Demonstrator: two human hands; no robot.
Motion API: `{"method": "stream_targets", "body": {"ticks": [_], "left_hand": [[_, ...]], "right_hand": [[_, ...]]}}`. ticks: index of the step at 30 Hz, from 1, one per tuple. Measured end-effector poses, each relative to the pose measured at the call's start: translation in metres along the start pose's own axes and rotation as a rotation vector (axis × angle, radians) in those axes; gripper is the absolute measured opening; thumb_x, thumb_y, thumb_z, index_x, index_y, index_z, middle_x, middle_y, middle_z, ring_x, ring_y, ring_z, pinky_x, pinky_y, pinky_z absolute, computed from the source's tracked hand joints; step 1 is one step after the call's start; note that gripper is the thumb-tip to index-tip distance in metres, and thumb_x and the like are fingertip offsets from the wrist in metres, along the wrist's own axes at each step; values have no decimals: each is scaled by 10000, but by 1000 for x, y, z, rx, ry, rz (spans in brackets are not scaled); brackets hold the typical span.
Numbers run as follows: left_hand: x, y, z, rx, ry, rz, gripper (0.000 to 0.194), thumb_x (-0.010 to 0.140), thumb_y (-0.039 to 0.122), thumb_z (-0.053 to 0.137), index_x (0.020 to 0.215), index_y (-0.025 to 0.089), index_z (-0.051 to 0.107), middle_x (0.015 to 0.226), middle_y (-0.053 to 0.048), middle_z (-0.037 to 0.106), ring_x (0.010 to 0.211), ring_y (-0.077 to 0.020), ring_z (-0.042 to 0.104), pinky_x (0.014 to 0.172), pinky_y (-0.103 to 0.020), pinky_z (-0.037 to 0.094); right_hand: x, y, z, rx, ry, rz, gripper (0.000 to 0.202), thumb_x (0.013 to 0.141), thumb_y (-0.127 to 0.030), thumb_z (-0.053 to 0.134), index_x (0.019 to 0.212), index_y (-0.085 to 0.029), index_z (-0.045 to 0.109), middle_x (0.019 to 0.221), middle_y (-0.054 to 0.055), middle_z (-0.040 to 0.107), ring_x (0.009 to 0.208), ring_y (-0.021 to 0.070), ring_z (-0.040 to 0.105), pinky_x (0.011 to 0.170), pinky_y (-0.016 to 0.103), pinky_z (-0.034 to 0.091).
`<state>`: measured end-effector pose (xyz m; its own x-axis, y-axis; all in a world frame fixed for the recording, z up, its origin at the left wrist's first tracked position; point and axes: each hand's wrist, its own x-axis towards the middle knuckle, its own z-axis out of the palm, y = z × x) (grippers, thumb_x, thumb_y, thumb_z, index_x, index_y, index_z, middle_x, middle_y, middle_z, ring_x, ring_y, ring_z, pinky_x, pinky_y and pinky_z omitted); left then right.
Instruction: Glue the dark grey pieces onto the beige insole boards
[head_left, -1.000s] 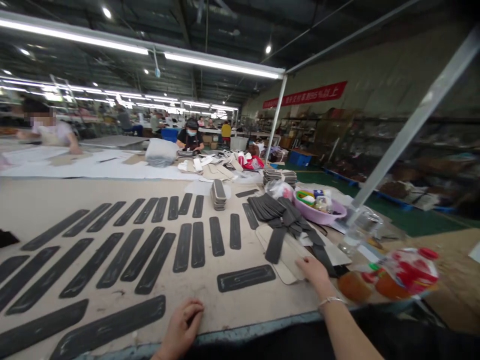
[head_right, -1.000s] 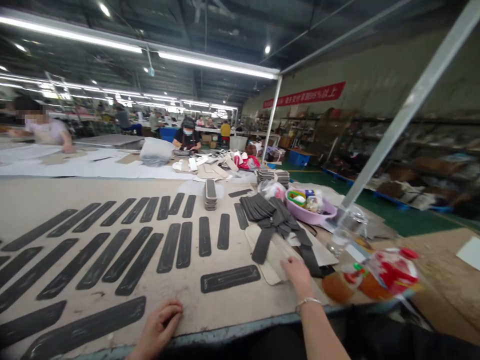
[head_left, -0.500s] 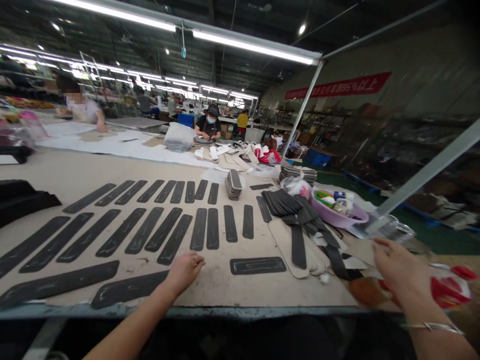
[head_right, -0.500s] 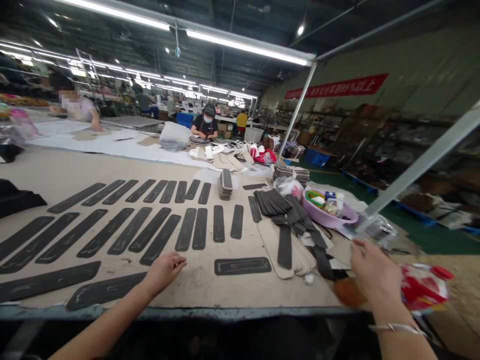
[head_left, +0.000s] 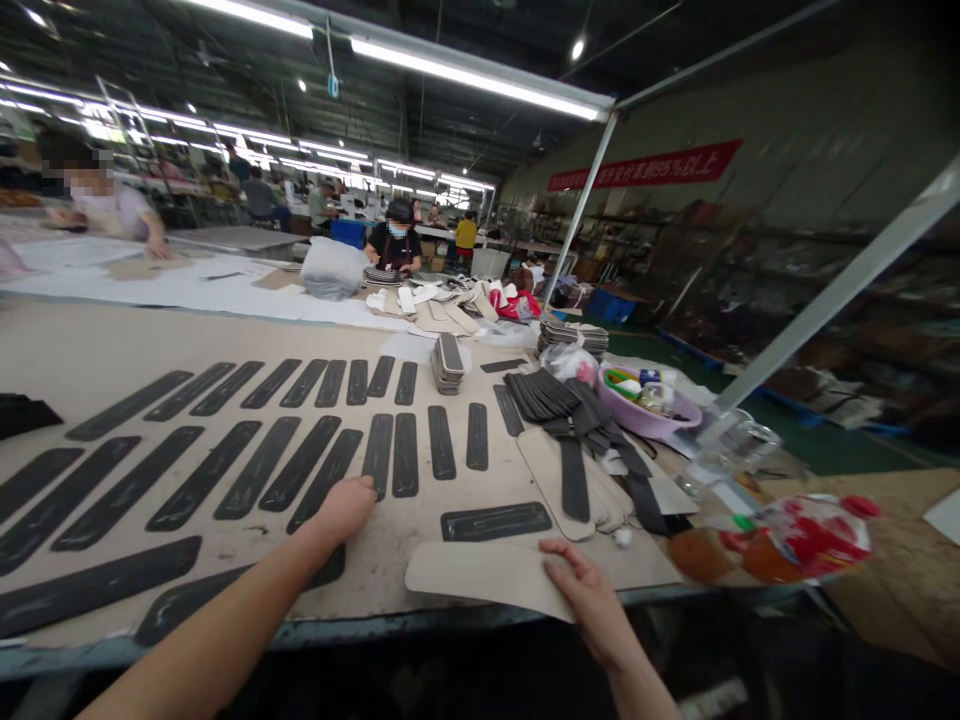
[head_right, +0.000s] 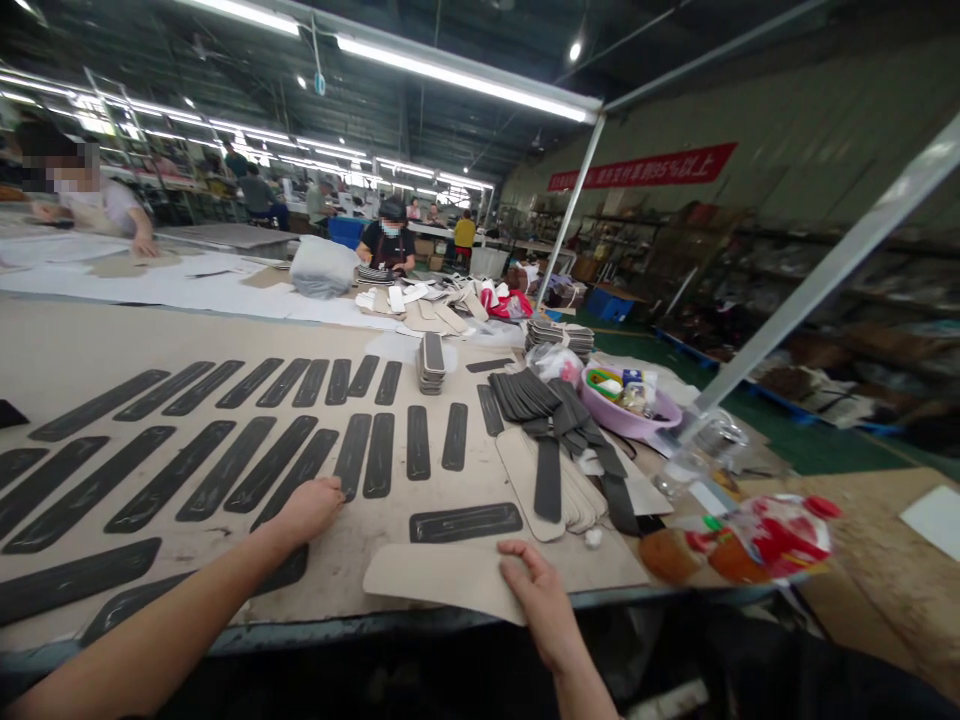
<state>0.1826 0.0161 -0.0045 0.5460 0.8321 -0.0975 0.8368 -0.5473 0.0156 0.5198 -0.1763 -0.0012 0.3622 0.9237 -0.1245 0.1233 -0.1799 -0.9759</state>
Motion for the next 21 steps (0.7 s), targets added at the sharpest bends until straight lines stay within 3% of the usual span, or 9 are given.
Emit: {"method": "stream_targets", "body": {"ticks": [3,7,10,14,17,21], "left_hand": [[3,0,-2,34,-31,-7,275,778,92,410,730,134,678,826,-106,620,737,-182,616,702,-300,469],[9,2,-8,62,-69,11,284,778,85,395,762,139,674,876,-111,620,750,-179,625,692,-289,472],[14,4,-11,86,-74,37,271,761,84,397,767,126,665,889,-123,618,780,-196,624,710,-304,471],[16,6,-20,123,-45,46,261,767,125,382,749,127,642,877,-118,617,771,-208,619,701,-313,465],[12,6,-47,125,24,12,277,791,178,346,759,147,619,907,-100,615,770,-197,612,702,-306,455],[-7,4,-109,-111,181,-51,201,741,305,428,682,213,597,863,-21,633,720,-157,590,668,-250,440]], "right_hand": [[11,22,20,-238,-107,-2,292,703,-413,566,876,-192,646,764,21,668,768,228,616,729,322,469],[23,40,33,-479,-140,-118,211,714,-287,514,873,-198,620,902,39,665,910,219,601,857,317,438],[27,45,44,-573,-78,-203,316,698,-218,541,1006,-181,602,1027,73,627,1002,220,571,923,315,416],[26,45,54,-713,112,-285,449,674,-206,613,1122,-176,588,1128,118,564,1091,272,512,977,373,391],[21,40,57,-676,228,-371,448,691,-218,624,1136,-186,595,1180,130,530,1146,294,461,1005,428,366],[22,28,70,-291,167,-343,347,780,-263,543,1111,-187,616,1107,109,582,982,227,564,875,371,481]]}}
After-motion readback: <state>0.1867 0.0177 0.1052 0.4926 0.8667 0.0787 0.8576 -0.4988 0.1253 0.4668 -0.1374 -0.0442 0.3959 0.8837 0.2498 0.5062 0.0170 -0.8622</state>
